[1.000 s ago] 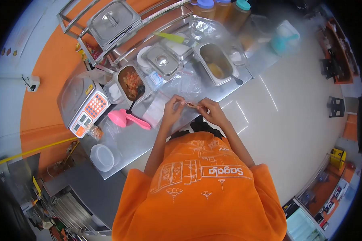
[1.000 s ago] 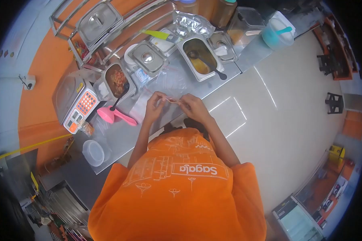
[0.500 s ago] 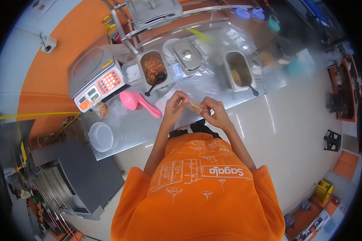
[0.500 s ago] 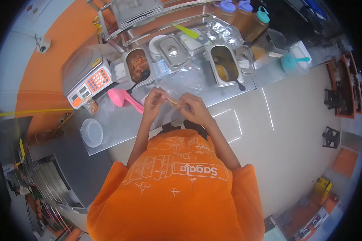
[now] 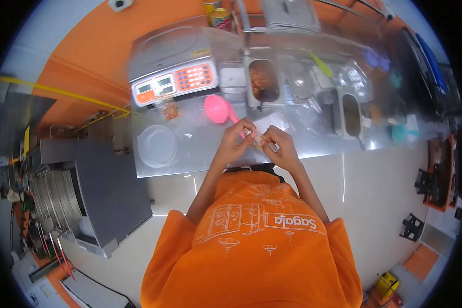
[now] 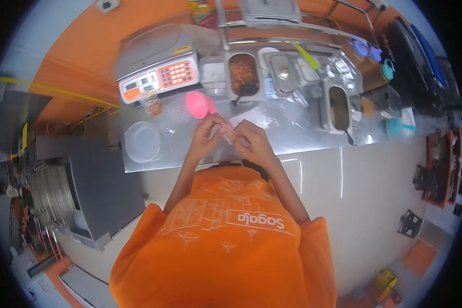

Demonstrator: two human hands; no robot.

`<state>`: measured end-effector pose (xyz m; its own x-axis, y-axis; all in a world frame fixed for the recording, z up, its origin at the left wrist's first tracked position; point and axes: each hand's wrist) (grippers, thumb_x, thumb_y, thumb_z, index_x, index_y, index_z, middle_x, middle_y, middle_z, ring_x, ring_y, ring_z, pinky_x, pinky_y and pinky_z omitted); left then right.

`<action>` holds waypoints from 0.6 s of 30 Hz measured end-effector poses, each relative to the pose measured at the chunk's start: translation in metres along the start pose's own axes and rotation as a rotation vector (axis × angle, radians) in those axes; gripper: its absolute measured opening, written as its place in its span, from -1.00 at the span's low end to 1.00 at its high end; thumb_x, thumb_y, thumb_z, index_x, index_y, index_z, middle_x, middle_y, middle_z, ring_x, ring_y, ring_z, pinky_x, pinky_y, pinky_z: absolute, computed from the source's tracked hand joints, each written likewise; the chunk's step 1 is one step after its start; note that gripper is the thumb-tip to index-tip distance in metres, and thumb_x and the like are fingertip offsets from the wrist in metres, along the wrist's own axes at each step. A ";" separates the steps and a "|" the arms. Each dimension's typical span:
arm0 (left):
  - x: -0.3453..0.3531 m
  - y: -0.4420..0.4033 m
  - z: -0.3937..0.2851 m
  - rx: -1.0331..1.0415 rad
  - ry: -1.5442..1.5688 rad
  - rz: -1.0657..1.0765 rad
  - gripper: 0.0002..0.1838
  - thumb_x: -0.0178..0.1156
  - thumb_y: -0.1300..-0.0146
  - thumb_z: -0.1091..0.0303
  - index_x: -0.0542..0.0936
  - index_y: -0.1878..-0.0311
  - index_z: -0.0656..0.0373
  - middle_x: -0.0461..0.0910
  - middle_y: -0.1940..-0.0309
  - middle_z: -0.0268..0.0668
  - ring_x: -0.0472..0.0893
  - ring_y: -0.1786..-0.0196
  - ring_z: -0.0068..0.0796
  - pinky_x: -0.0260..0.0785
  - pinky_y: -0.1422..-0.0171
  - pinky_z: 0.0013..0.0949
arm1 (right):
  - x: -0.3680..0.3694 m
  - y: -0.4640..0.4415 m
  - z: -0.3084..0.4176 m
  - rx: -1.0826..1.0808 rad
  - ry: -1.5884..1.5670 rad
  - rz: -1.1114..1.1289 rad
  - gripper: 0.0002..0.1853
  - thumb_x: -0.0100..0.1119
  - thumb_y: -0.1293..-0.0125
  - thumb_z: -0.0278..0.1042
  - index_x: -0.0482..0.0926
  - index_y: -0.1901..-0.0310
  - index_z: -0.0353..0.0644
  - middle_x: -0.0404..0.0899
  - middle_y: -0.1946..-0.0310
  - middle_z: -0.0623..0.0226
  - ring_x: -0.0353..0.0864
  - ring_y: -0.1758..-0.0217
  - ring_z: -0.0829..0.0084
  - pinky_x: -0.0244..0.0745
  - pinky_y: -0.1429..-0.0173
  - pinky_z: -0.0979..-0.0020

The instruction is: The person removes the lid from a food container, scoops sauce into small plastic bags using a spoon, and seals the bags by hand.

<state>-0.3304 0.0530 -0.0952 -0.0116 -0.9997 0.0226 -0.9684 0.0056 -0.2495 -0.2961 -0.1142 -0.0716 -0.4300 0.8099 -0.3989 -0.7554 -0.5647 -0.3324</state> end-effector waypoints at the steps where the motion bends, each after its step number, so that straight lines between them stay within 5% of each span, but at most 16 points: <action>1: -0.011 0.004 -0.001 0.023 -0.019 0.011 -0.92 0.12 -0.17 0.51 0.43 0.30 0.25 0.42 0.37 -0.32 0.40 0.27 -0.56 0.24 0.13 -0.50 | 0.010 -0.005 0.002 -0.022 0.012 0.001 -0.92 0.10 0.00 -0.60 0.39 0.47 -0.31 0.29 0.58 0.29 0.29 0.58 0.43 0.19 0.49 0.47; 18: -0.125 0.053 -0.014 0.053 -0.191 -0.260 -0.92 0.10 -0.18 0.50 0.40 0.35 0.25 0.40 0.42 -0.29 0.39 0.33 -0.53 0.23 0.17 -0.51 | 0.135 -0.073 0.031 -0.052 -0.011 0.191 -0.88 0.12 0.02 -0.53 0.41 0.40 -0.27 0.35 0.54 0.20 0.40 0.46 0.24 0.29 0.38 0.35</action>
<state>-0.3835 0.1785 -0.0972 0.2866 -0.9539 -0.0890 -0.9184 -0.2471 -0.3090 -0.3143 0.0417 -0.0742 -0.5692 0.6886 -0.4494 -0.6329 -0.7158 -0.2951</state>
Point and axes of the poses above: each hand's wrist, its own y-axis away from the middle knuckle, its own x-axis out of the palm, z = x × y
